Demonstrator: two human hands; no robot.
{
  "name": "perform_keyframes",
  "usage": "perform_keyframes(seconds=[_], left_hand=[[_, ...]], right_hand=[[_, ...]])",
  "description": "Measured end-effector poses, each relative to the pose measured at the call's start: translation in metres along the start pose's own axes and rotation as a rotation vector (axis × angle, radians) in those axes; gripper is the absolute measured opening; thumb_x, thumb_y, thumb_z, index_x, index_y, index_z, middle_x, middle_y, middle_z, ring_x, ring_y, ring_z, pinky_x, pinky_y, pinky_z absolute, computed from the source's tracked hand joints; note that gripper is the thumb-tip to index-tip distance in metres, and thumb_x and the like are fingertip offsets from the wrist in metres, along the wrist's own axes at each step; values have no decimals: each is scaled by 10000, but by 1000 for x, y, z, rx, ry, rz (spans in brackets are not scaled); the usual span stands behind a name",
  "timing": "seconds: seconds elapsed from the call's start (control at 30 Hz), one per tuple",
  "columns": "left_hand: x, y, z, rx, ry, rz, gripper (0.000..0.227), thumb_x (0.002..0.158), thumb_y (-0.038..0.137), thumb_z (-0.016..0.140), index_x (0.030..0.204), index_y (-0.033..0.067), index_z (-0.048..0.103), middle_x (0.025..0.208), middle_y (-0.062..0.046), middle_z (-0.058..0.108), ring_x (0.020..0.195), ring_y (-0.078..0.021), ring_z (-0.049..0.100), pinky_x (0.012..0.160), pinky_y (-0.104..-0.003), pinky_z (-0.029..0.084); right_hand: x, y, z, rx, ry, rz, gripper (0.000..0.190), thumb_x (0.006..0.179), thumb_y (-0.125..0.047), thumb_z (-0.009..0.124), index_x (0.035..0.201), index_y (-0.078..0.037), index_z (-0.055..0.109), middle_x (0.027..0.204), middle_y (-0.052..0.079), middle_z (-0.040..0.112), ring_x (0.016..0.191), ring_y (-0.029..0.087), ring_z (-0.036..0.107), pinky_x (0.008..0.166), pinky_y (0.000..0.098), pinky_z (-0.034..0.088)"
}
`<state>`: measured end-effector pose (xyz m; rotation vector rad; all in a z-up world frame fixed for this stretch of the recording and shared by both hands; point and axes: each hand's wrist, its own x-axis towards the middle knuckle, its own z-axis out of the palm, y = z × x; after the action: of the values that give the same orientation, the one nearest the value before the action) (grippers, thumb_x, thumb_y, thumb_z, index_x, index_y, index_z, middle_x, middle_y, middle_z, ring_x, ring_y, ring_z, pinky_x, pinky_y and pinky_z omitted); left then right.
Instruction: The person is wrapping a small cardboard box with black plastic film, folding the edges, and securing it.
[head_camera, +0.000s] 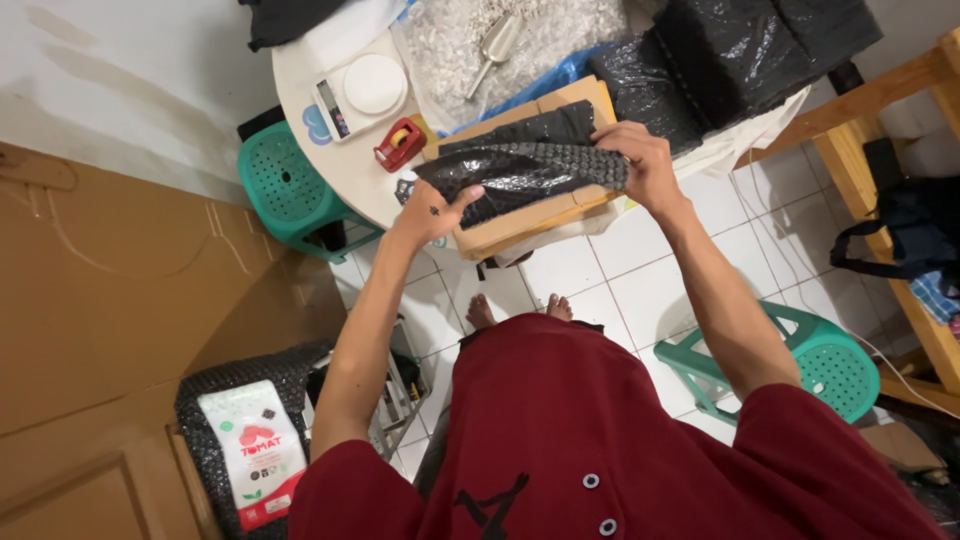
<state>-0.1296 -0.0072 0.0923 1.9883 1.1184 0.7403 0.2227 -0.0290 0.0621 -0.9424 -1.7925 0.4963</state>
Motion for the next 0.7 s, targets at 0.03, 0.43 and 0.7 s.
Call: perform_keyframes(seconds=[0.03, 0.43, 0.7], left_hand=[[-2, -35, 20, 1, 0, -1, 468, 950, 414, 753, 1081, -33, 708, 939, -262, 730, 974, -443, 713, 937, -531, 539], [-1, -10, 50, -279, 347, 44, 340, 924, 167, 784, 1244, 136, 673, 1098, -93, 733, 1030, -288, 729, 969, -386, 538], [8, -60, 99, -31, 591, -59, 361, 1008, 277, 679, 1227, -9, 650, 1037, -169, 677, 994, -391, 693, 894, -492, 558]], right_hand=[[3, -6, 0, 1, 1, 0, 100, 948, -34, 819, 901, 22, 750, 868, 162, 730, 964, 417, 732, 990, 478, 506], [1, 15, 7, -39, 34, 44, 23, 994, -39, 751, 979, -23, 752, 863, 123, 711, 920, 331, 666, 997, 432, 457], [-2, 51, 13, -183, 86, 106, 241, 1044, -33, 742, 834, 25, 638, 741, 165, 654, 854, 414, 692, 977, 453, 498]])
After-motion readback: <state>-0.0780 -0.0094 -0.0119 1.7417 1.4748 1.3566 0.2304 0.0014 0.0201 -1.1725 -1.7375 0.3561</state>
